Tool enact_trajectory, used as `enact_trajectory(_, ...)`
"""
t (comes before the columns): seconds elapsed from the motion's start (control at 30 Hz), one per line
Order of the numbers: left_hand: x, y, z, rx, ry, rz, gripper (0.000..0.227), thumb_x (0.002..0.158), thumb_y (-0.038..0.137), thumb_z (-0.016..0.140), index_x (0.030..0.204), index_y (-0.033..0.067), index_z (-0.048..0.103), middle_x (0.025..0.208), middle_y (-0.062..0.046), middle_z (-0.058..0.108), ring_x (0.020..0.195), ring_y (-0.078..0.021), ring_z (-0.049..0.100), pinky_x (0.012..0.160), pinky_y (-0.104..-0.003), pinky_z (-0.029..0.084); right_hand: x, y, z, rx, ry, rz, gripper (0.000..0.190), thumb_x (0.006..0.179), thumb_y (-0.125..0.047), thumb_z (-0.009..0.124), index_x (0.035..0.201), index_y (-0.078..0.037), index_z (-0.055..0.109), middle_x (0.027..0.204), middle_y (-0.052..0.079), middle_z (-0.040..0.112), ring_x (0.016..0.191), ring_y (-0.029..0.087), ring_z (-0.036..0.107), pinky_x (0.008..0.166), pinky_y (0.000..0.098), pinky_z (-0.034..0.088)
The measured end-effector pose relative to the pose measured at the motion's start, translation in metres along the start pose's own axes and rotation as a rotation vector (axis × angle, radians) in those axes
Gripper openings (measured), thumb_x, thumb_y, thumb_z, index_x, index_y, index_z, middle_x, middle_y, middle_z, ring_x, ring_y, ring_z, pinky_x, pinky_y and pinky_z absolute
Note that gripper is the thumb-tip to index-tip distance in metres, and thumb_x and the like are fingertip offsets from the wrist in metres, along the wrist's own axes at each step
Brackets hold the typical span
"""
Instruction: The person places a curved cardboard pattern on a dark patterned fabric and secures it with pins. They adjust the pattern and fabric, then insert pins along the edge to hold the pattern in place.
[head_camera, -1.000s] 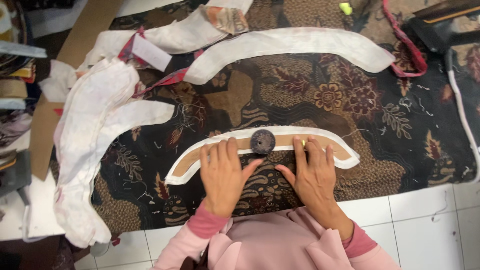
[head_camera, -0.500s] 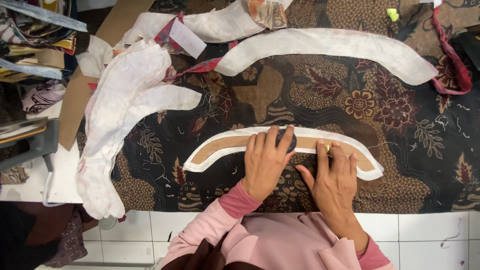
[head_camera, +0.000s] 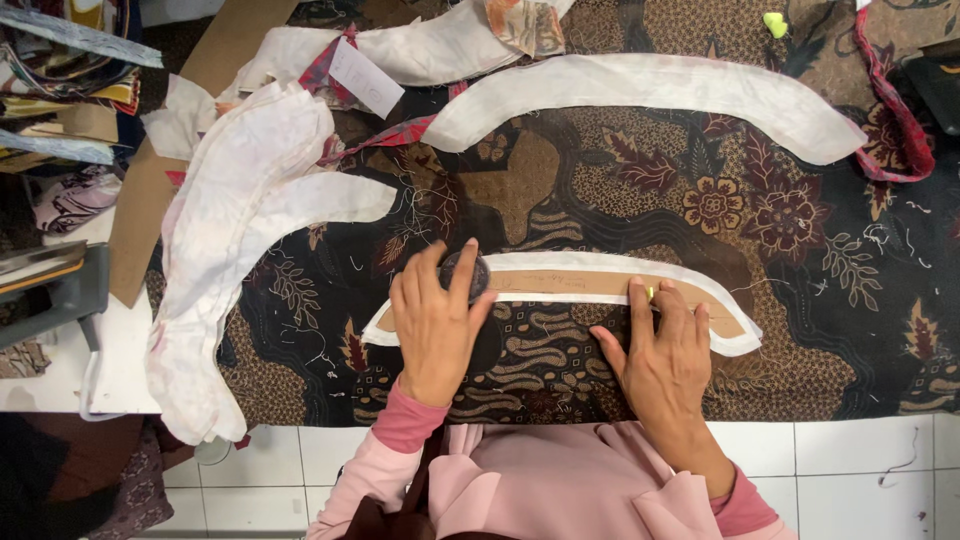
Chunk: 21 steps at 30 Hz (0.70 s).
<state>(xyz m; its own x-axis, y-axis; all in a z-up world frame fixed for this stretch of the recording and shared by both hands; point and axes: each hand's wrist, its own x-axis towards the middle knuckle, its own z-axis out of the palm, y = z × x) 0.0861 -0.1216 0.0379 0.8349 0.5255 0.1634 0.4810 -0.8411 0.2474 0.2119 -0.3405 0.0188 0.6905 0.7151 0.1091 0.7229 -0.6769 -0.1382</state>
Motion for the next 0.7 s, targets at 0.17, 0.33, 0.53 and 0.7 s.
enact_trajectory(0.17,-0.014,0.054,0.022,-0.238,-0.143,0.303,0.078,0.085,0.043,0.078,0.142,-0.0029,0.052,0.138,-0.018,0.053,0.131,-0.0369,0.050,0.113,-0.048,0.041,-0.002,0.001,0.001,0.004,-0.017,0.003,0.068,0.090,-0.048,0.071,0.142,-0.005,0.059,0.131,0.019,0.056,0.129,0.035,0.057,0.110,0.0583,0.044)
enact_trajectory(0.33,-0.018,0.097,0.042,-0.198,-0.120,0.312,0.062,0.095,0.040,0.065,0.143,0.0032,0.053,0.142,-0.013,0.054,0.136,-0.0309,0.051,0.121,-0.053,0.037,-0.003,0.005,0.003,0.012,-0.002,-0.007,0.052,0.098,-0.033,0.066,0.144,-0.009,0.061,0.131,0.017,0.057,0.131,0.035,0.057,0.113,0.0577,0.044)
enact_trajectory(0.53,-0.019,0.096,0.043,-0.179,-0.194,0.311,0.066,0.092,0.037,0.060,0.147,0.0031,0.050,0.142,-0.015,0.051,0.134,-0.0346,0.046,0.118,-0.061,0.032,-0.002,0.009,-0.001,0.046,-0.006,-0.004,0.045,0.098,-0.024,0.064,0.141,-0.010,0.063,0.131,0.016,0.058,0.123,0.035,0.061,0.109,0.0547,0.046)
enact_trajectory(0.7,-0.023,0.096,0.046,-0.063,-0.193,0.344,0.067,0.093,0.032,0.059,0.153,0.0054,0.046,0.144,-0.014,0.049,0.136,-0.0343,0.046,0.120,-0.062,0.031,0.006,0.019,-0.017,0.139,-0.044,0.038,0.039,0.093,-0.005,0.068,0.131,-0.011,0.069,0.125,0.015,0.062,0.106,0.033,0.063,0.093,0.0445,0.051)
